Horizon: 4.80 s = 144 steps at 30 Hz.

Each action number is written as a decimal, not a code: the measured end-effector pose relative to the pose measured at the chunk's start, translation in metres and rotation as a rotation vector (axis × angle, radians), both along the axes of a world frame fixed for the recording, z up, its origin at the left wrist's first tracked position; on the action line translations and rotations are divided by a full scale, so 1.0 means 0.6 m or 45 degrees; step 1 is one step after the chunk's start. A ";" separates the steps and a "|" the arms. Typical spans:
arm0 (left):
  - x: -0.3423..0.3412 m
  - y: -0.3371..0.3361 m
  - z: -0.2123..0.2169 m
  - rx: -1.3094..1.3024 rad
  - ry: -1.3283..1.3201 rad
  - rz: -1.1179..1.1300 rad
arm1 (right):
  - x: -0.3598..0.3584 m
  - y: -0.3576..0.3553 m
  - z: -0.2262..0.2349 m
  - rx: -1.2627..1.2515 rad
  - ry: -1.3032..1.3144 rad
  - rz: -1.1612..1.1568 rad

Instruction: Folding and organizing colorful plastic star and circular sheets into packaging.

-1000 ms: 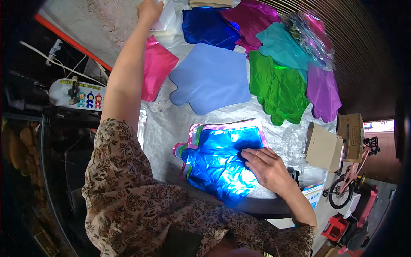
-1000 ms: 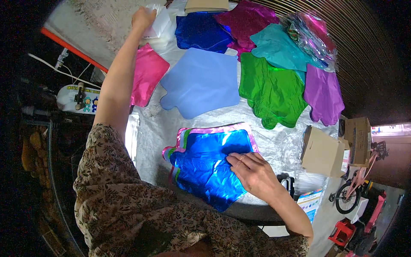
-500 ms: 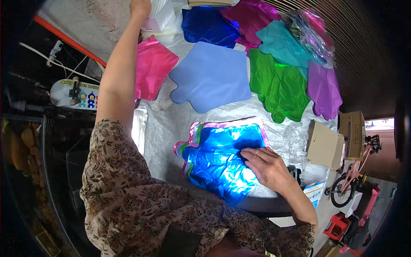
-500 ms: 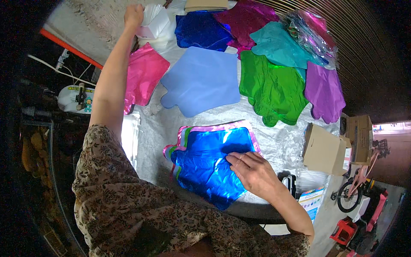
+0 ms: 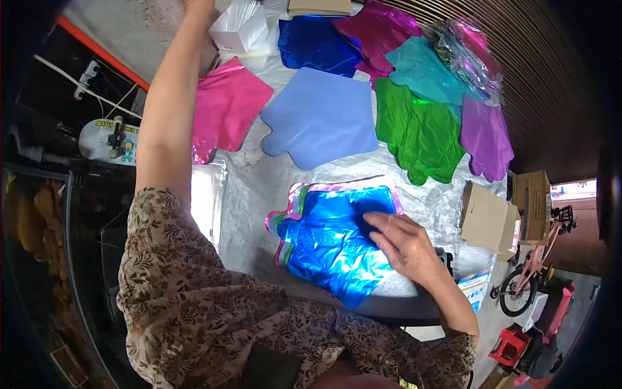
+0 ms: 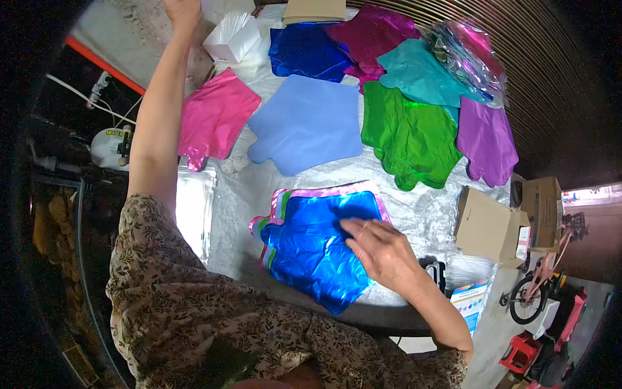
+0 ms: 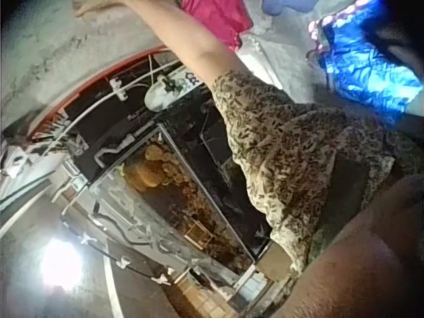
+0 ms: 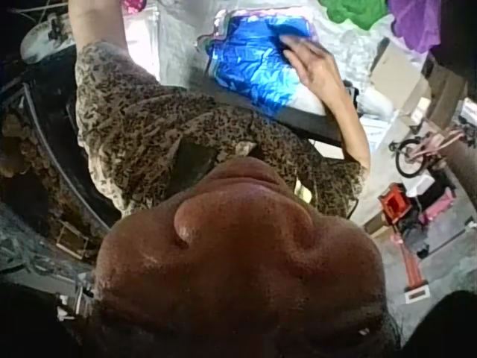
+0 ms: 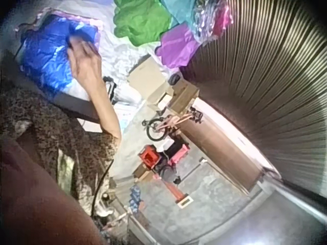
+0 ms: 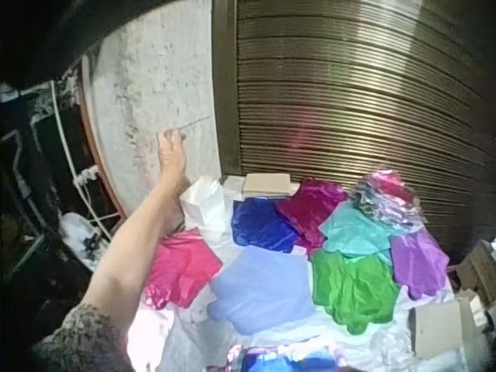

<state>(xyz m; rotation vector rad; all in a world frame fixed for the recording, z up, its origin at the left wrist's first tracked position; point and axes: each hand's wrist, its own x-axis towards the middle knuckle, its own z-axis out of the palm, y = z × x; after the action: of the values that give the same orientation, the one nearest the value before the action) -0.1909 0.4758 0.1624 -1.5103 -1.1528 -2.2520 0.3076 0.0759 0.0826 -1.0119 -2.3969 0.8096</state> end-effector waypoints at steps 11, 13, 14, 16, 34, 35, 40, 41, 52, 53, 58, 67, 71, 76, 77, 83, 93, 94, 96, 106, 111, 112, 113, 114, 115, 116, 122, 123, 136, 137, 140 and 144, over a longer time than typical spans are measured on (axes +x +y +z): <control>0.461 -0.543 -0.065 -0.530 -0.031 -0.879 | -0.092 0.003 0.089 0.486 0.139 -0.537; 0.501 -0.610 -0.071 -0.456 0.117 -0.937 | -0.095 -0.008 0.079 0.533 0.134 -0.561; 0.507 -0.640 -0.064 -0.532 0.200 -0.864 | -0.095 -0.018 0.068 0.531 0.186 -0.587; 0.518 -0.690 -0.068 -0.606 0.296 -0.836 | -0.093 -0.046 0.062 0.528 0.224 -0.657; 0.799 -0.674 -0.148 -1.019 0.333 -1.536 | 0.414 -0.144 0.079 0.667 -0.137 -0.756; 0.816 -0.663 -0.160 -1.069 0.560 -1.439 | 0.423 -0.141 0.101 0.656 -0.137 -0.754; 0.855 -0.668 -0.188 -0.958 1.253 -0.996 | 0.467 -0.113 0.125 -0.027 -0.473 -0.809; 0.854 -0.674 -0.193 -0.867 1.373 -0.875 | 0.468 -0.105 0.085 0.138 -0.584 -0.699; 0.868 -0.678 -0.217 -1.141 1.063 -1.110 | 0.458 -0.093 -0.001 0.350 -0.840 -0.357; 0.869 -0.677 -0.217 -1.150 1.064 -1.110 | 0.458 -0.097 0.000 0.385 -0.832 -0.349; 0.876 -0.686 -0.206 -1.050 1.121 -1.148 | 0.464 -0.105 -0.002 0.393 -0.744 -0.377; 0.905 -0.699 -0.206 -1.024 1.183 -1.116 | 0.474 -0.115 0.003 0.490 -0.558 -0.316; 0.910 -0.682 -0.217 -0.927 1.178 -1.143 | 0.485 -0.118 0.003 0.480 -0.506 -0.298; 0.905 -0.687 -0.212 -0.788 1.079 -1.165 | 0.492 -0.148 0.020 0.393 -0.496 -0.553; 0.902 -0.689 -0.209 -0.756 1.051 -1.171 | 0.492 -0.159 0.026 0.320 -0.489 -0.656; 0.887 -0.692 -0.209 -0.736 0.960 -1.211 | 0.493 -0.258 0.042 -0.094 -0.314 -1.247; 0.873 -0.698 -0.221 -0.939 1.073 -1.111 | 0.394 -0.452 -0.092 0.456 -0.019 -1.505; 0.876 -0.700 -0.225 -0.940 1.072 -1.101 | 0.382 -0.451 -0.096 0.457 -0.014 -1.496; 0.888 -0.706 -0.229 -0.912 1.047 -1.118 | 0.361 -0.443 -0.102 0.455 -0.092 -1.612; 0.834 -0.724 -0.188 -0.738 0.968 -1.111 | 0.348 -0.429 -0.122 0.469 -0.226 -1.710; 0.743 -0.758 -0.145 -0.816 0.925 -1.231 | 0.333 -0.418 -0.118 0.429 -0.177 -1.673; 0.724 -0.764 -0.140 -0.841 0.901 -1.247 | 0.339 -0.423 -0.123 0.430 -0.243 -1.683; 0.705 -0.772 -0.136 -0.867 0.879 -1.268 | 0.344 -0.422 -0.125 0.428 -0.310 -1.699; 0.686 -0.774 -0.137 -0.900 0.854 -1.294 | 0.348 -0.411 -0.123 0.435 -0.300 -1.675; 0.663 -0.771 -0.137 -0.903 0.845 -1.271 | 0.352 -0.399 -0.115 0.428 -0.150 -1.680; 0.640 -0.772 -0.141 -0.893 0.858 -1.251 | 0.354 -0.400 -0.101 0.405 -0.016 -1.694; 0.462 -0.705 -0.188 -0.938 0.946 -1.020 | 0.288 -0.325 0.029 0.529 -0.203 -1.404; 0.425 -0.683 -0.191 -1.002 0.915 -0.888 | 0.277 -0.315 0.041 0.532 -0.188 -1.291; 0.247 -0.736 -0.238 -1.223 0.587 -0.455 | 0.058 -0.136 -0.064 0.273 -0.473 -0.410; 0.244 -0.748 -0.250 -1.223 0.568 -0.441 | 0.058 -0.130 -0.075 0.274 -0.473 -0.399; 0.243 -0.772 -0.264 -1.214 0.537 -0.407 | 0.065 -0.113 -0.091 0.304 -0.523 -0.379; 0.239 -0.776 -0.270 -1.202 0.503 -0.395 | 0.066 -0.117 -0.080 0.226 -0.465 -0.393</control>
<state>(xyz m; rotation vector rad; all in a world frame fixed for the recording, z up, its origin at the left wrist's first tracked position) -0.0477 0.0100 0.0002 -2.4441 -2.0858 -1.4216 0.3470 0.0054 0.0345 -1.5109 -2.4539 0.3174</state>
